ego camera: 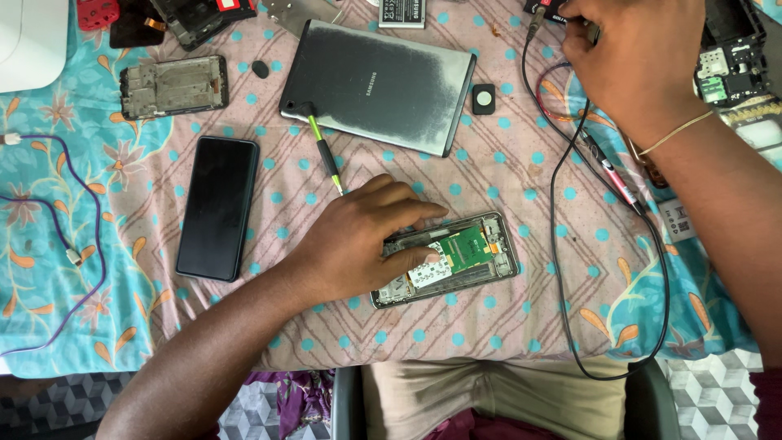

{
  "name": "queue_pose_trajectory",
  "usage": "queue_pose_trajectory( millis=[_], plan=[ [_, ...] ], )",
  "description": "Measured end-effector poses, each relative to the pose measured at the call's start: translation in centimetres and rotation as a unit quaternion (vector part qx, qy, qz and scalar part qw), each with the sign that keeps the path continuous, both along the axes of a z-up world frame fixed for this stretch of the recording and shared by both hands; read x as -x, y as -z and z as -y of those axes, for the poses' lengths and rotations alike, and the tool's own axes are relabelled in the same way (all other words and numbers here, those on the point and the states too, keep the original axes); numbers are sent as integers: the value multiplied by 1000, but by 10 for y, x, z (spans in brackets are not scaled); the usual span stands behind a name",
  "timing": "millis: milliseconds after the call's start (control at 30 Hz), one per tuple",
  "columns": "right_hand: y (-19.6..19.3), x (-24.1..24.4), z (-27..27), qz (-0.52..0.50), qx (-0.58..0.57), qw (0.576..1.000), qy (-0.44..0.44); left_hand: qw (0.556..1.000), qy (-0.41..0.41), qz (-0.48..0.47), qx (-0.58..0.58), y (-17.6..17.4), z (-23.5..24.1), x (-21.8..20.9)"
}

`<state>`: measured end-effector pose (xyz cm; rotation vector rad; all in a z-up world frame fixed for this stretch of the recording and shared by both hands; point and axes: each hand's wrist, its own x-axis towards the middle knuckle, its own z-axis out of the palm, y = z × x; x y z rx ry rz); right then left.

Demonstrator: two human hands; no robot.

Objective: The person uses a soldering iron and a screwdriver to work on the internal components of a disassembled mobile phone. They remove a blue component, exchange it with another person for a green circuit board, and then install the new board into the phone chassis.

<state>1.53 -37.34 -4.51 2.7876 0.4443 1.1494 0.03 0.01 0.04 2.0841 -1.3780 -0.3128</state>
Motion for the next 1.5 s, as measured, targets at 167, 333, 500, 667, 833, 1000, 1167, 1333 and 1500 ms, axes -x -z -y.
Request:
queue_pose_trajectory(
  millis=[167,333,500,667,833,1000,1167,1333,1500],
  plan=[
    [4,-1,1,10,0,1000,4,1000,2,3,7,-1,0,0],
    [3,1,3,4,17,1000,3,1000,2,3,15,-1,0,0],
    [6,0,4,-2,13,1000,7,1000,1,4,6,-1,0,0],
    [8,-2,2,21,52,997,44,1000,1,6,2,-1,-1,0],
    [3,0,-3,30,60,997,37,1000,-1,4,-9,-1,0,1],
    [-4,2,-8,32,50,998,24,1000,-1,3,-6,-1,0,1],
    [-4,4,-8,31,57,997,29,1000,0,3,-5,0,0,0],
    [1,2,-5,22,62,997,42,1000,0,3,-2,0,0,0],
    [2,2,-5,6,52,998,34,1000,-3,1,-8,-1,-1,1]
  ],
)
